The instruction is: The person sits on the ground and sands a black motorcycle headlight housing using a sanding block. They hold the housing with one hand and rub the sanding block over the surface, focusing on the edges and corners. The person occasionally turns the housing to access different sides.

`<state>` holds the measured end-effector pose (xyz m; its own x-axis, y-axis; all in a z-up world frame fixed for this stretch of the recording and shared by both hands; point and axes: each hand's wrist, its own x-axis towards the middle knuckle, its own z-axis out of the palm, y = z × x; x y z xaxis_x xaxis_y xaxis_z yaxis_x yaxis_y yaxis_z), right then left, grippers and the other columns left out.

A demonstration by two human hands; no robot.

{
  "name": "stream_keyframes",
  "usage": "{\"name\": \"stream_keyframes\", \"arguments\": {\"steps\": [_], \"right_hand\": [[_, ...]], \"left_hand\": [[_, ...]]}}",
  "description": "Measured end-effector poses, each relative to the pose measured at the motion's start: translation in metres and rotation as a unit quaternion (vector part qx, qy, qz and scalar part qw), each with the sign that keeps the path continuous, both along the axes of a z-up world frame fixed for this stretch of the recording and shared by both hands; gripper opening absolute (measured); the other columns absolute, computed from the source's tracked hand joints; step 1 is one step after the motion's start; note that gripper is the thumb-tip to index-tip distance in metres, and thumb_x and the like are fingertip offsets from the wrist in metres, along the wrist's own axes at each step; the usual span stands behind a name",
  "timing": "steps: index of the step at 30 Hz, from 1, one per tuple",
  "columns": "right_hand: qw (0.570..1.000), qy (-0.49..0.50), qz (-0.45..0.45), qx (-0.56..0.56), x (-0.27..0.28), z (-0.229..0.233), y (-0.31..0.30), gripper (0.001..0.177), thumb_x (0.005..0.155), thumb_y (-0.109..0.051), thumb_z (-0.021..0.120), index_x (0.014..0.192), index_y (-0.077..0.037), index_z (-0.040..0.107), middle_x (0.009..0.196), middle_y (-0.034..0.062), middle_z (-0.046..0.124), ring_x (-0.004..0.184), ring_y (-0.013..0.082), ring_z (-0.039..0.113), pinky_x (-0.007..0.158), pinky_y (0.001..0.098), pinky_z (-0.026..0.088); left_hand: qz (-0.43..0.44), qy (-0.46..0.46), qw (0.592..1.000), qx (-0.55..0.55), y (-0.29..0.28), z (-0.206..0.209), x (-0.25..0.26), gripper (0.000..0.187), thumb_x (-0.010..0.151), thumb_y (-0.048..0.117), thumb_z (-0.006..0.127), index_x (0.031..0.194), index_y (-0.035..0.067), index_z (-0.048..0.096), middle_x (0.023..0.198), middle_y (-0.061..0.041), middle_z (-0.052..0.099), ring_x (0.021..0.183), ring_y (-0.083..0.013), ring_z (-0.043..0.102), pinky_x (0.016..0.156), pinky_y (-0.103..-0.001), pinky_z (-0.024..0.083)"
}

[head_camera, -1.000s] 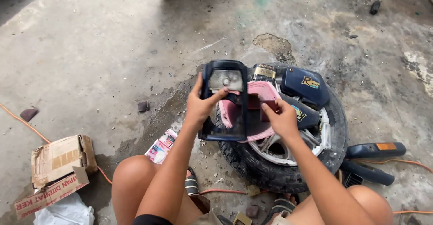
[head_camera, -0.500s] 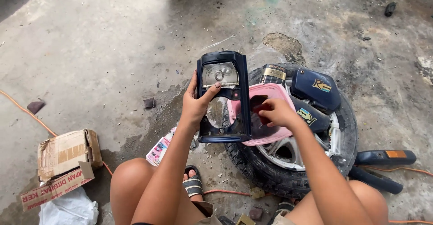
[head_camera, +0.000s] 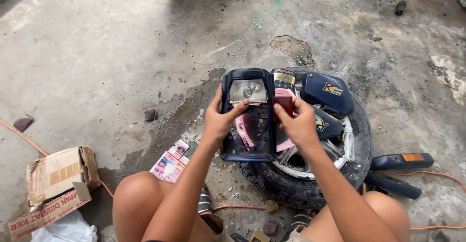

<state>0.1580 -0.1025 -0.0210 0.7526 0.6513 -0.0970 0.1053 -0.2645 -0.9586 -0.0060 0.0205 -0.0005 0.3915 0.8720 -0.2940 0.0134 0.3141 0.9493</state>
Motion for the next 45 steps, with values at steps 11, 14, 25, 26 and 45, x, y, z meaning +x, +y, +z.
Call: {"name": "stream_keyframes", "arguments": {"steps": [11,14,25,26,45], "right_hand": [[0.998,-0.001,-0.045,0.031,-0.031,-0.033,-0.009,0.014,0.089,-0.015,0.081,0.091,-0.006,0.07,0.078,0.0064,0.065,0.068,0.0141,0.06,0.06,0.0269,0.053],[0.998,0.012,-0.052,0.046,-0.02,-0.029,0.001,0.011,0.089,-0.014,0.081,0.09,-0.01,0.071,0.073,0.0019,0.065,0.062,0.0098,0.059,0.055,0.022,0.05],[0.989,0.076,-0.072,0.105,-0.018,-0.026,0.007,0.014,0.095,-0.014,0.077,0.106,-0.012,0.07,0.087,0.0006,0.07,0.074,0.0085,0.063,0.066,0.0214,0.054],[0.99,0.095,-0.056,0.091,-0.029,-0.013,0.002,0.017,0.095,-0.013,0.075,0.11,-0.008,0.068,0.091,0.0013,0.068,0.079,0.0108,0.062,0.07,0.0239,0.055],[0.974,0.219,-0.032,0.056,-0.021,-0.038,-0.018,0.023,0.097,-0.018,0.074,0.117,-0.007,0.071,0.096,0.0095,0.074,0.08,0.0189,0.072,0.074,0.0353,0.062]], "left_hand": [[0.015,-0.006,1.0,-0.008,0.011,-0.02,-0.001,0.107,0.064,0.038,0.097,0.154,0.01,0.047,0.099,-0.009,0.064,0.086,-0.0133,0.058,0.07,-0.019,0.05],[0.016,-0.009,0.999,-0.036,-0.001,-0.017,0.003,0.108,0.064,0.042,0.096,0.154,0.01,0.047,0.102,-0.01,0.065,0.086,-0.0134,0.06,0.069,-0.021,0.053],[-0.018,0.018,0.998,-0.054,-0.009,-0.016,0.003,0.112,0.062,0.049,0.093,0.156,0.011,0.045,0.117,-0.019,0.065,0.096,-0.0187,0.061,0.079,-0.027,0.054],[-0.01,0.024,0.999,-0.034,-0.001,-0.019,0.001,0.111,0.062,0.049,0.094,0.155,0.011,0.047,0.113,-0.018,0.065,0.095,-0.0203,0.062,0.078,-0.027,0.054],[0.042,-0.045,0.998,-0.028,0.007,-0.013,0.008,0.091,0.077,0.043,0.085,0.152,0.005,0.049,0.125,-0.027,0.068,0.107,-0.0261,0.065,0.087,-0.034,0.058]]}}
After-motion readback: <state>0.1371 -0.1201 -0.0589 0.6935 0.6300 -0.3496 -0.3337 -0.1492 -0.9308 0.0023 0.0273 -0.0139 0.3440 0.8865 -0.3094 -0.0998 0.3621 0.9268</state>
